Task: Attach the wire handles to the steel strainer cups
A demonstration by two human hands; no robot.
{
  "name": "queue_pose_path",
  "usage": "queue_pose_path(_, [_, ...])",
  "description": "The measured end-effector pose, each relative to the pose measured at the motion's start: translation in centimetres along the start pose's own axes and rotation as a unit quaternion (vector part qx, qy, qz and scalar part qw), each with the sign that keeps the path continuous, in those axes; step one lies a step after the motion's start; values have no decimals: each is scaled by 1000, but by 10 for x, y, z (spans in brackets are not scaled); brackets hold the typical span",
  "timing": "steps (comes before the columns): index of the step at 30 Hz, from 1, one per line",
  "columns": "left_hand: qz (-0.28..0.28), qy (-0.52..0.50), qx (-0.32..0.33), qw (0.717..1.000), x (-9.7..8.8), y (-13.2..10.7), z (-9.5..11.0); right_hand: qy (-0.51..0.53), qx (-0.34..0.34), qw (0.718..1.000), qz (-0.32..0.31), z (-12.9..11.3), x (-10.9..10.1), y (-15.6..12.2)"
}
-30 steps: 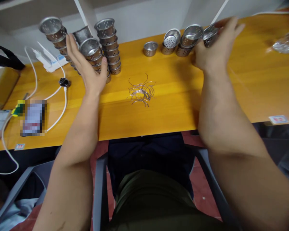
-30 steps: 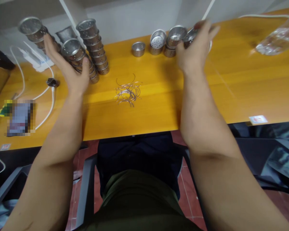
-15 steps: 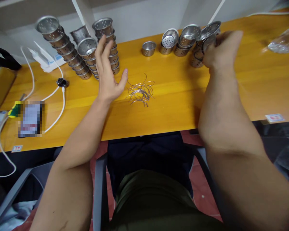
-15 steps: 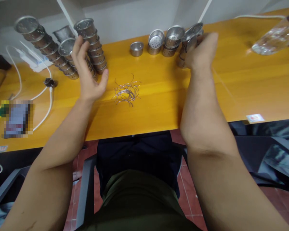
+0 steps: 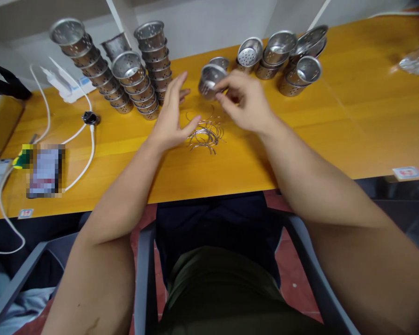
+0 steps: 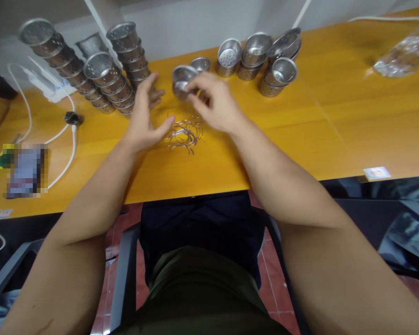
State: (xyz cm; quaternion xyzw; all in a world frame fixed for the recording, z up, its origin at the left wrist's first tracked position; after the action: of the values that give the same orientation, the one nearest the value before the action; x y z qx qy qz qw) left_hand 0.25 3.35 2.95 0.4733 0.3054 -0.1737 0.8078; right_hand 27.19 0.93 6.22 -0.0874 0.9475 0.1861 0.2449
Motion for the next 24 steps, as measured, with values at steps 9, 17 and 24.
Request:
queue_pose_path(9, [2, 14, -7, 1000, 10, -11, -33, 1, -32, 999, -39, -29, 32, -12])
queue_pose_path(17, [-37, 15, 61, 997, 21, -1, -5, -38, -11, 998, 40, 10, 32, 2])
queue_pose_path(24, [-60, -2, 31, 998, 28, -2, -10, -41, 6, 998, 48, 0, 27, -1])
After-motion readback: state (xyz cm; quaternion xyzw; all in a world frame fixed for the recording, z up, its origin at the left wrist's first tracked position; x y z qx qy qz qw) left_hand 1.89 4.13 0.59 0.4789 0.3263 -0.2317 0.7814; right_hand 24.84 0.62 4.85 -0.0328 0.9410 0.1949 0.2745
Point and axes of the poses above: each hand's wrist, its own y-axis towards the middle knuckle, its own x-axis out of the palm, z = x × y, the point moved 6 cm from there along y, towards the middle knuckle, and after that the axes turned 9 degrees about x, right-handed, at the moved point
